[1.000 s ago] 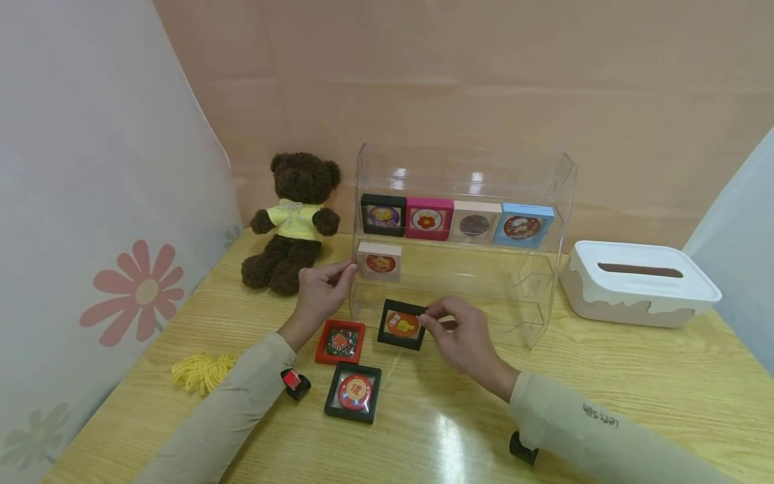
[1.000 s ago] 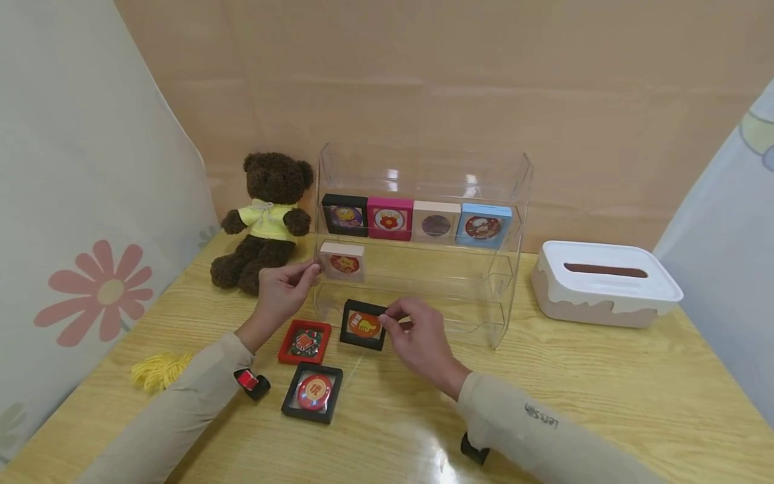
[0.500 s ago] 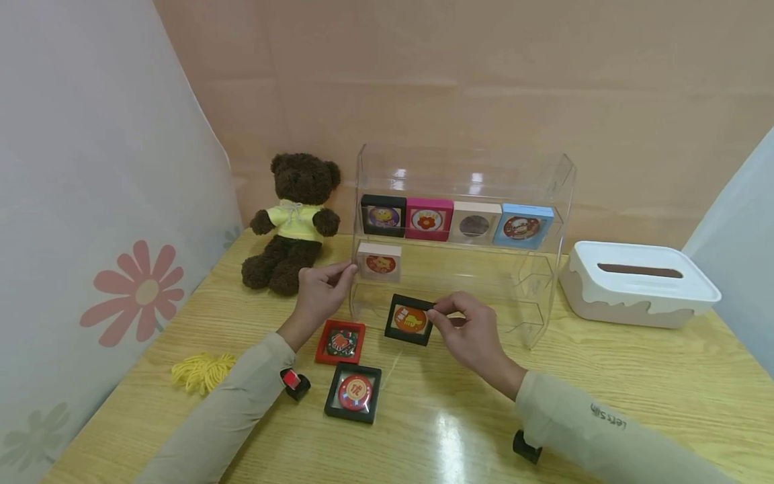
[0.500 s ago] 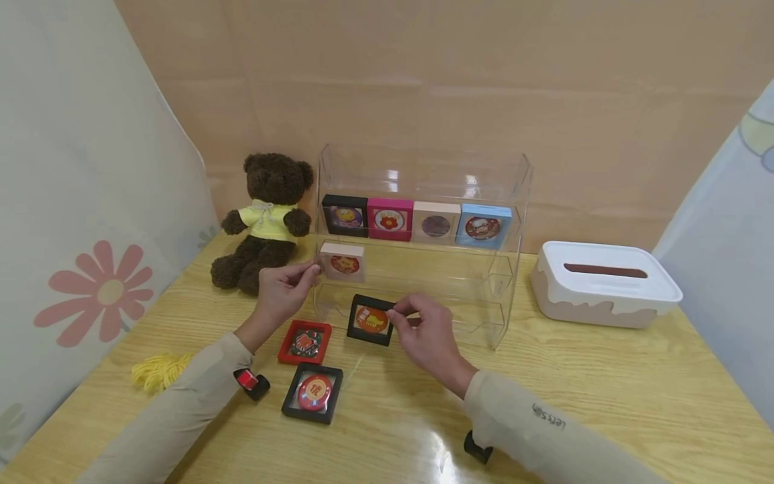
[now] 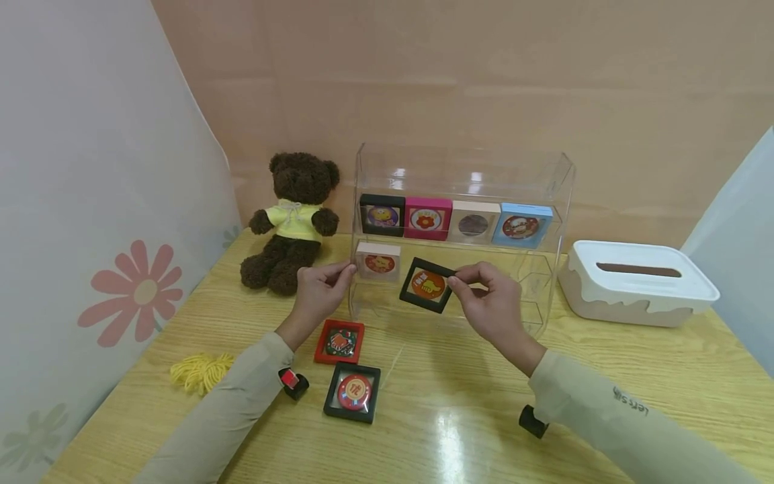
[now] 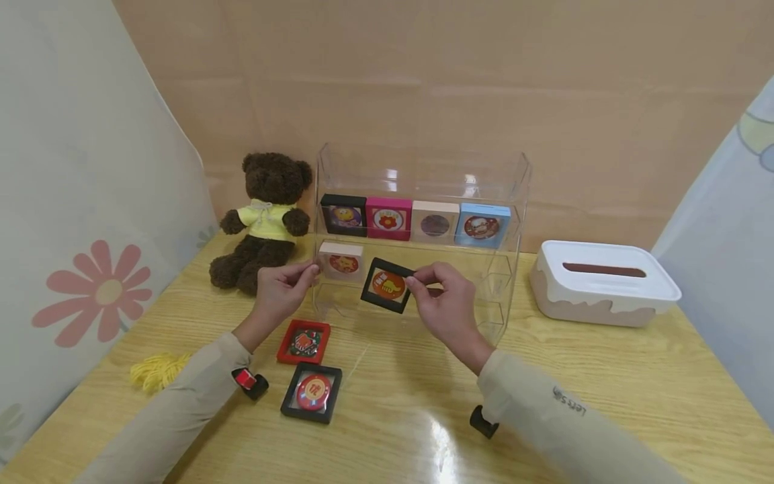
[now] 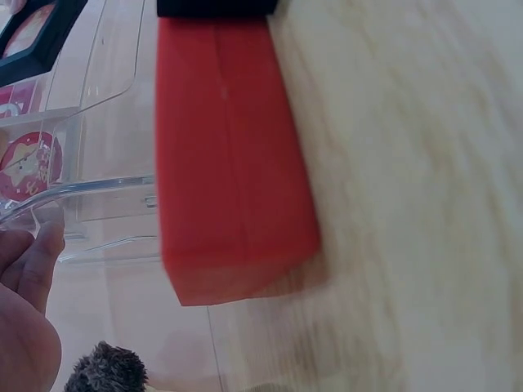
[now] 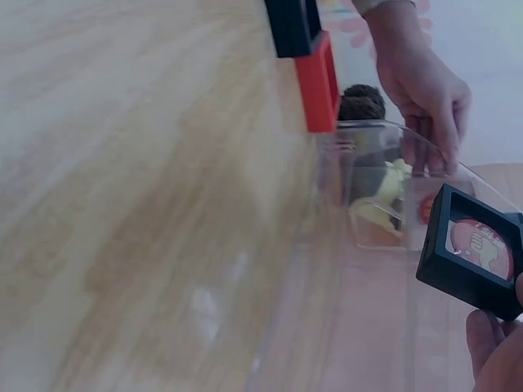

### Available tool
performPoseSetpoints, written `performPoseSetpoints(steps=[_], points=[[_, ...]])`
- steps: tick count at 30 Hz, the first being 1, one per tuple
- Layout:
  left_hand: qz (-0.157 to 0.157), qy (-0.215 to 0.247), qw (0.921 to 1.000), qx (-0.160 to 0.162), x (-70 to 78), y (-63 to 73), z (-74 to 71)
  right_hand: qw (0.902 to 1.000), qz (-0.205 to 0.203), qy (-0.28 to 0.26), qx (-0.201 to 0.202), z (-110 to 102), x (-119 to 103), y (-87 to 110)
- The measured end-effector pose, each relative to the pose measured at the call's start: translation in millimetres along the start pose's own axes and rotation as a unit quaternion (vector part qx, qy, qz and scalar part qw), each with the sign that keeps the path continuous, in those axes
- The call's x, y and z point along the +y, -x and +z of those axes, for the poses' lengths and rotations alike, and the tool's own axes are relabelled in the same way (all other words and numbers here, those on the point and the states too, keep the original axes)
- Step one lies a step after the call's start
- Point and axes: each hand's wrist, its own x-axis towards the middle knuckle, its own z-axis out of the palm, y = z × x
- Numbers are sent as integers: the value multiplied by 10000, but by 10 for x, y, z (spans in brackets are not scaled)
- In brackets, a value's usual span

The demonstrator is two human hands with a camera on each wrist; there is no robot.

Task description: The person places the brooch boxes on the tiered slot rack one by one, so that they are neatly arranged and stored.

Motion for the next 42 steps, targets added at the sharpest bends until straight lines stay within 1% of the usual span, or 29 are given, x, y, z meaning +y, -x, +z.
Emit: performPoseSetpoints(steps=[8, 15, 22, 25, 28, 32, 38, 42], points=[[-58, 36, 10000, -28, -23, 20, -1, 9990, 241, -38, 370, -29, 37, -55], [-124, -26, 9999, -23, -24, 31, -3, 9979, 128, 114, 631, -33, 42, -124], [-125, -62, 9999, -37, -29, 34, -5, 9975, 88, 91, 694, -9, 59, -201], [-119, -56, 9999, -26, -28, 36, -8, 9971, -19, 58, 758, 26, 124, -225], [-102, -48, 9999, -30, -25, 34, -8, 9967, -132, -44, 799, 74, 285, -238], [-49, -14, 10000, -47, -15, 23, -8, 9969, -297, 16, 726, 131, 491, -239], [-11, 62, 10000, -36, -9, 15, -5, 9954, -599, 341, 660, 182, 568, -253], [-2, 36, 10000, -36, -13, 17, -4, 9949, -690, 382, 635, 216, 605, -256]])
